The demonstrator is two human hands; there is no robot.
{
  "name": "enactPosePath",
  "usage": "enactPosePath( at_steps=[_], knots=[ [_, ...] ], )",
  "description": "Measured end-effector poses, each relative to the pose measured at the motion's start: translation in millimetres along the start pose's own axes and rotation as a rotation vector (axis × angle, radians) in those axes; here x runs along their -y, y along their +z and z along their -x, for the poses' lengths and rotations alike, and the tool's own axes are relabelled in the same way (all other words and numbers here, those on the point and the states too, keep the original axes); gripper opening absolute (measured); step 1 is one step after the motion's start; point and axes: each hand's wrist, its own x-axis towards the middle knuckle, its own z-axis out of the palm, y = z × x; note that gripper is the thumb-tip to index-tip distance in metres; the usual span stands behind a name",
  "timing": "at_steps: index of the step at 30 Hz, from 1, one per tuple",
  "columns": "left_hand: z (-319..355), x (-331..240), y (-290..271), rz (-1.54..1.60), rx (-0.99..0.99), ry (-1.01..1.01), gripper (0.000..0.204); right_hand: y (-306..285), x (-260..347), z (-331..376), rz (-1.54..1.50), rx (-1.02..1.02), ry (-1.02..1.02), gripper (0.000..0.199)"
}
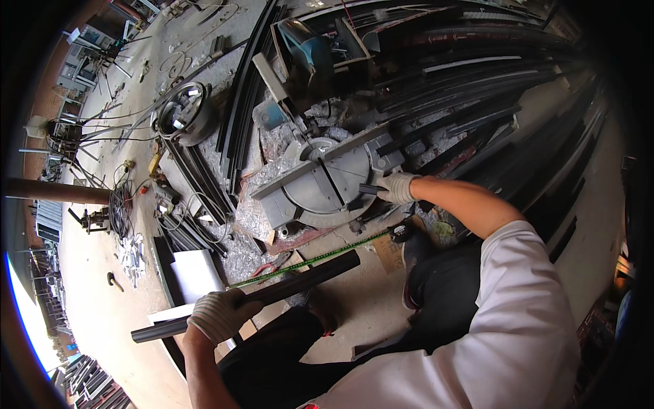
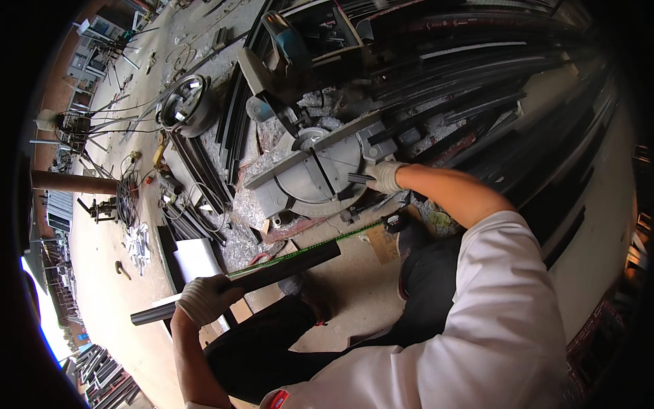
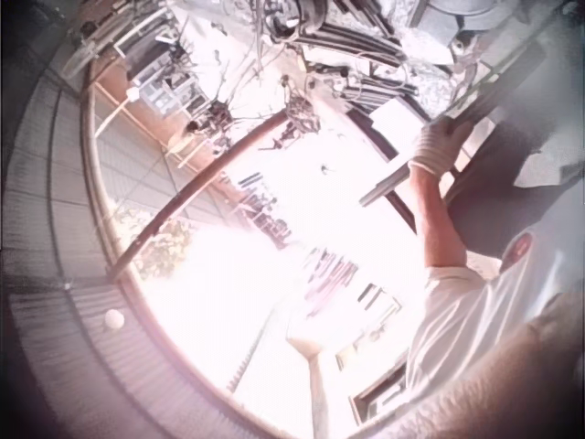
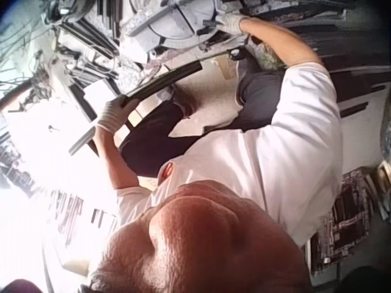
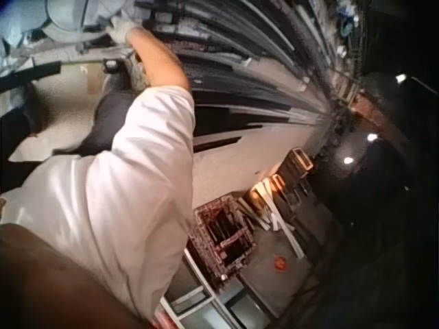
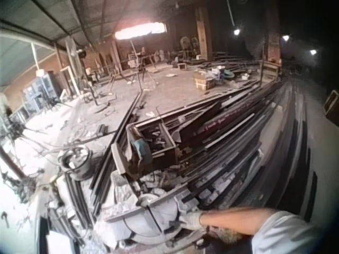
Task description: The person measures a window frame with a tape measure, marks a black rubber seal, and cuts it to size using a miter saw. They then fit the cut seal into the frame and repeat the process for additional pieces.
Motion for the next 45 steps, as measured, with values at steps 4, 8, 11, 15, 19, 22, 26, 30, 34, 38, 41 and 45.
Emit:
enactPosePath(
  at_steps=[4,8,11,15,19,22,26,30,34,38,41,45],
  knots=[
    [3.8,8.0,10.0,0.02,-0.095,0.108,0.036,25.6,-57.7,18.3,-0.439,-0.105,-0.024,0.029],
    [0.8,-2.7,8.9,0.098,-0.012,0.034,0.038,40.2,-55.7,54.0,-0.836,-0.155,0.271,0.018],
    [2.2,-4.9,6.9,0.113,0.004,0.009,0.04,55.5,-59.1,56.2,-0.806,-0.177,0.285,0.02],
    [4.3,8.7,9.0,0.08,-0.047,0.065,0.041,3.3,-51.8,56.1,-1.026,-0.223,0.379,0.021],
    [3.2,4.4,2.1,0.064,-0.008,-0.01,0.039,-106.9,-16.9,49.6,-1.393,-0.808,-0.146,0.027],
    [2.3,3.9,1.9,0.066,-0.007,0.006,0.039,-113.0,-24.8,30.2,-1.214,-0.844,-0.085,0.028],
    [-1.8,3.2,1.2,0.096,0.011,0.019,0.04,-35.0,-27.6,5.0,-0.77,-0.731,0.075,0.019],
    [-6.8,12.6,11.8,0.144,-0.046,0.087,0.034,30.7,-17.5,-2.1,-0.481,-0.533,0.009,0.024],
    [-15.4,4.6,7.4,0.105,0.076,-0.043,0.032,67.6,4.0,0.5,-0.128,-0.54,0.004,0.047],
    [-10.2,2.6,-3.5,0.173,0.105,-0.139,0.033,62.4,39.3,-8.6,-0.04,-0.418,-0.198,0.047],
    [-14.5,5.0,0.1,0.169,0.088,-0.125,0.034,69.1,52.1,-10.0,0.067,-0.305,-0.249,0.047],
    [-14.7,11.6,3.6,0.115,0.069,-0.099,0.038,83.8,59.7,-14.5,0.016,-0.288,-0.177,0.048]
  ],
)
